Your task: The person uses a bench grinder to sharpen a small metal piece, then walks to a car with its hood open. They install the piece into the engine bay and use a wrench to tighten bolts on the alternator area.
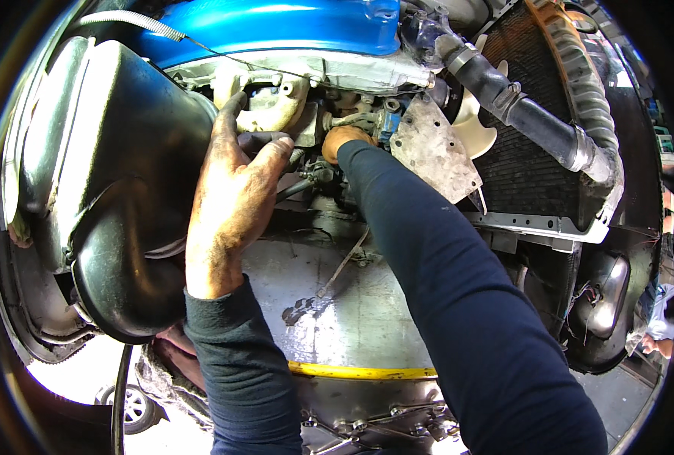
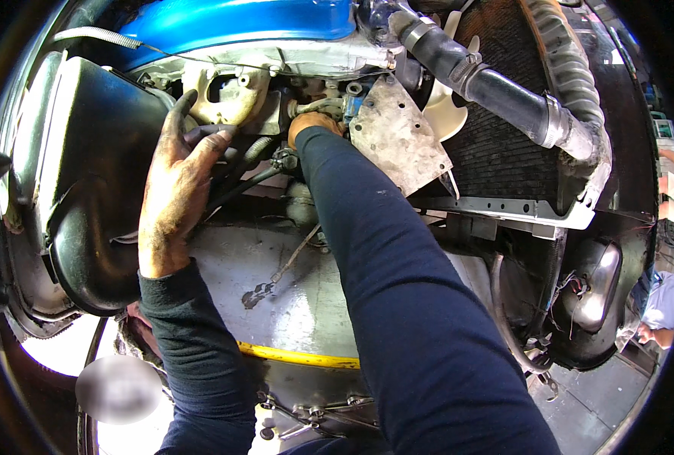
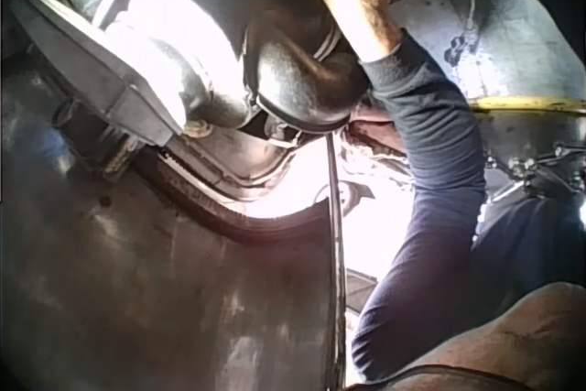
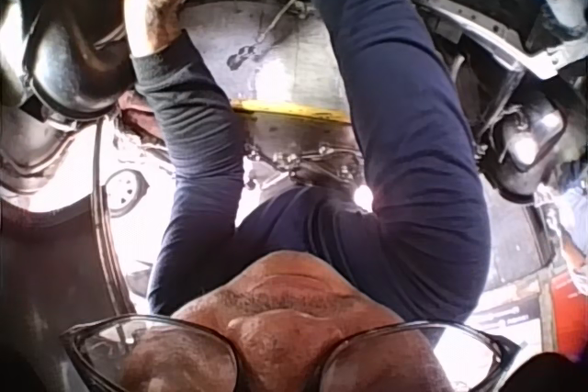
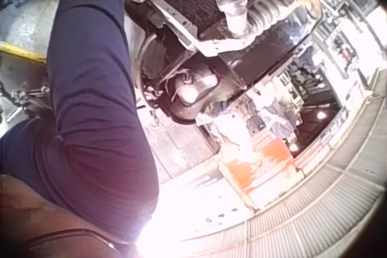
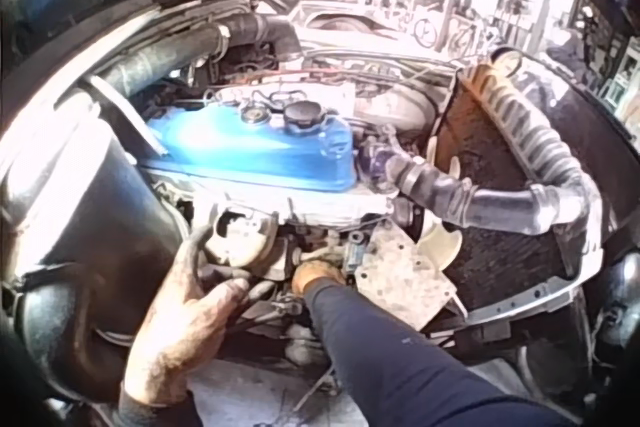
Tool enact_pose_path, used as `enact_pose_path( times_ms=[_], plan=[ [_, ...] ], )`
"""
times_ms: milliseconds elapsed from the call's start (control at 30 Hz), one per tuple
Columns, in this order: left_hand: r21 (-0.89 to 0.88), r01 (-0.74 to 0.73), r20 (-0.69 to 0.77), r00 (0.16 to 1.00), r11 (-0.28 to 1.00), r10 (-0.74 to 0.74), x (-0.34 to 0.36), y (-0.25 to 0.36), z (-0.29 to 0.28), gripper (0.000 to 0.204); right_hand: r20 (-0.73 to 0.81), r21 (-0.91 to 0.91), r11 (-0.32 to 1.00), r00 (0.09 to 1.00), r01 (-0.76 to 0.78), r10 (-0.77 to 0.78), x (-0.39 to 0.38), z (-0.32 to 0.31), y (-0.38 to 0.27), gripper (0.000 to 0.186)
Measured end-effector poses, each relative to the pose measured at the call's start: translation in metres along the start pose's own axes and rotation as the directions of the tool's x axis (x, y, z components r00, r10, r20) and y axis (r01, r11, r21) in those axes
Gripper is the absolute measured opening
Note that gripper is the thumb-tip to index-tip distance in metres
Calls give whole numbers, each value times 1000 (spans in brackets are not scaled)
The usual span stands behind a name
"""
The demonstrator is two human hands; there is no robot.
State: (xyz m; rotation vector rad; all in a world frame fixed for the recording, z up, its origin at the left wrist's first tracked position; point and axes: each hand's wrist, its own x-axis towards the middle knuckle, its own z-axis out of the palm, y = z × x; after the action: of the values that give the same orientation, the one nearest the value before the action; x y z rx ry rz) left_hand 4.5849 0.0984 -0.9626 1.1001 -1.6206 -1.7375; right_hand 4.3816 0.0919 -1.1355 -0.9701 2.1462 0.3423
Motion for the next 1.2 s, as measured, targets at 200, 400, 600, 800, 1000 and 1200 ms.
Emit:
enact_pose_path(
  times_ms=[200, 400, 600, 800, 1000, 1200],
  plan=[
    [18, -6, 1, 1000, 1000, 6, 0, 3, 1, 81, -29, -29, 1000, 1000, 2, -2, 4, 3, 0, 42],
    [18, 6, 9, 1000, 1000, -6, -3, 5, 2, 81, -42, 40, 999, 999, -3, 4, 6, 6, 2, 44],
    [36, 14, 26, 1000, 999, -15, -1, 5, 1, 82, -43, 5, 1000, 999, 6, -6, 5, 3, 1, 42],
    [-4, 19, 22, 1000, 1000, -19, -1, 2, 2, 82, 26, -31, 999, 999, -17, 18, 8, 4, -1, 44],
    [86, 8, 23, 1000, 996, -10, 2, 0, 1, 82, -78, 60, 998, 997, 9, -5, 3, 5, 1, 41],
    [109, 11, 0, 1000, 994, -11, -2, 2, 1, 79, -79, 26, 1000, 997, 9, -7, 12, 9, 2, 39]
  ],
)
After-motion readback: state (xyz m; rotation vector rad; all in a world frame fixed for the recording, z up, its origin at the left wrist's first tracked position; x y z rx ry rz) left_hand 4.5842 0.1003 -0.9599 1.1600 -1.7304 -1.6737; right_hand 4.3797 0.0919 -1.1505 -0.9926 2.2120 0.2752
